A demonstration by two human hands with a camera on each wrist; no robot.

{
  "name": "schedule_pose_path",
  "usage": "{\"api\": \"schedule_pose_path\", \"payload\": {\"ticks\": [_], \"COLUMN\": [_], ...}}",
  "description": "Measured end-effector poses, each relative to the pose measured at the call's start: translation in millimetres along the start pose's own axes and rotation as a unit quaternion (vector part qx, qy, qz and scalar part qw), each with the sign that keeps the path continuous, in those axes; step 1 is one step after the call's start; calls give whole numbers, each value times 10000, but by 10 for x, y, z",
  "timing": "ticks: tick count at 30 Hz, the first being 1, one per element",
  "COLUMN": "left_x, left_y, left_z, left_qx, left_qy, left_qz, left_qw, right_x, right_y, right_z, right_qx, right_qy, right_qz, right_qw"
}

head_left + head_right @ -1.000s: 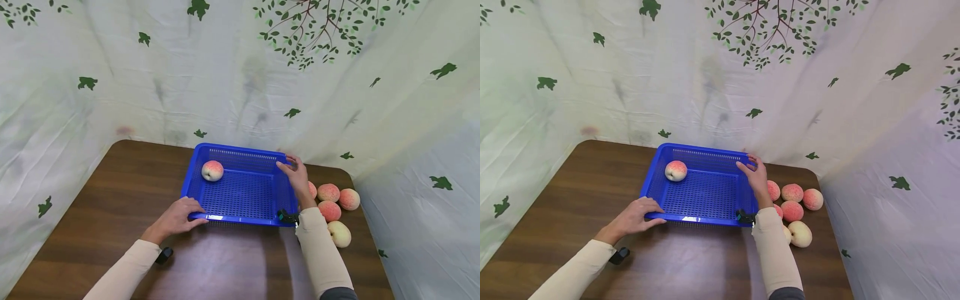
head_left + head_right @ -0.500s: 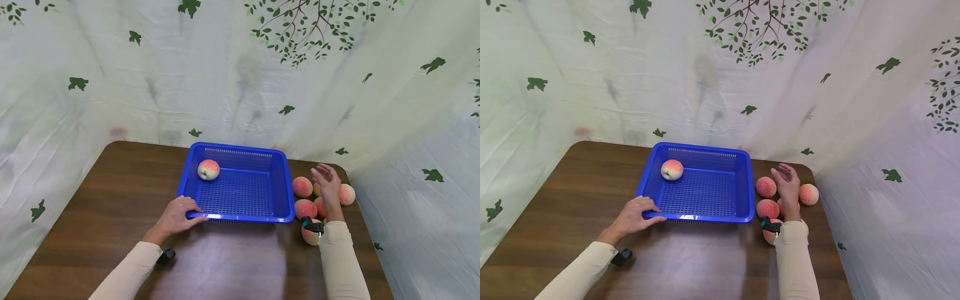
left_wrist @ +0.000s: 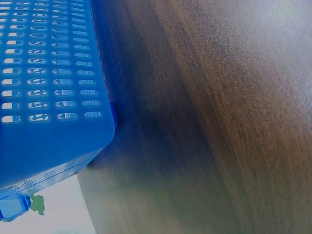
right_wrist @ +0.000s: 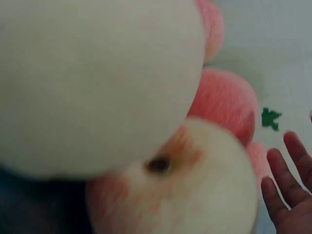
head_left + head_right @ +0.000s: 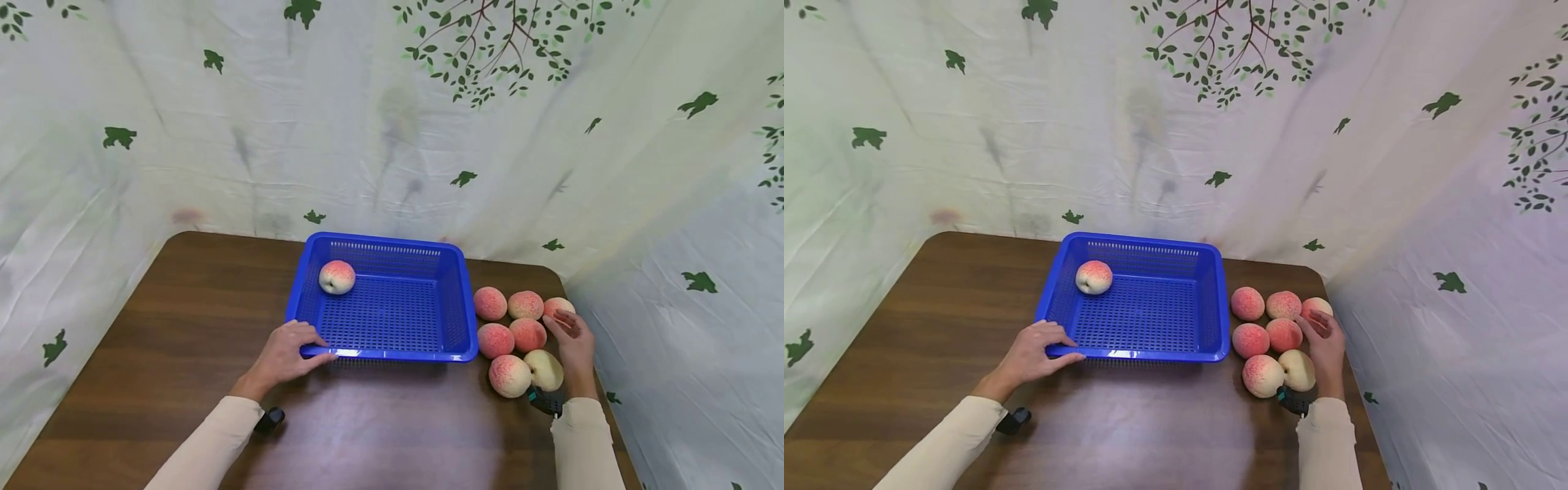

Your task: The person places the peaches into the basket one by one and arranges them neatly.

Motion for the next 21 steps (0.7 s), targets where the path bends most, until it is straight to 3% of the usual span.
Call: {"api": "schedule_pose_path", "payload": {"ticks": [7, 12, 21], "left_x": [-11, 3, -13], "left_y": [21, 14, -2], "left_z": [-6, -6, -2], "left_qx": [18, -5, -69], "left_qy": [13, 76, 108], "left_qz": [15, 85, 67], "left_qw": [10000, 9999, 9999], "right_x": [338, 589, 734], "right_y": [155, 241, 382], "right_z": [-178, -230, -188], "right_qx": [-256, -458, -873], "right_qy": [218, 309, 352], "right_qz": [38, 297, 404], "right_qw": [9994, 9980, 9947]}}
Point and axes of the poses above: each hand's wrist, its own y-axis away from the middle knuckle, its own z-axis out of the palm, x = y × z, the point moved 5 cm from there along -y, towards the middle knuckle, and after that the axes turned 3 degrees about z, right-handed, at the moved point
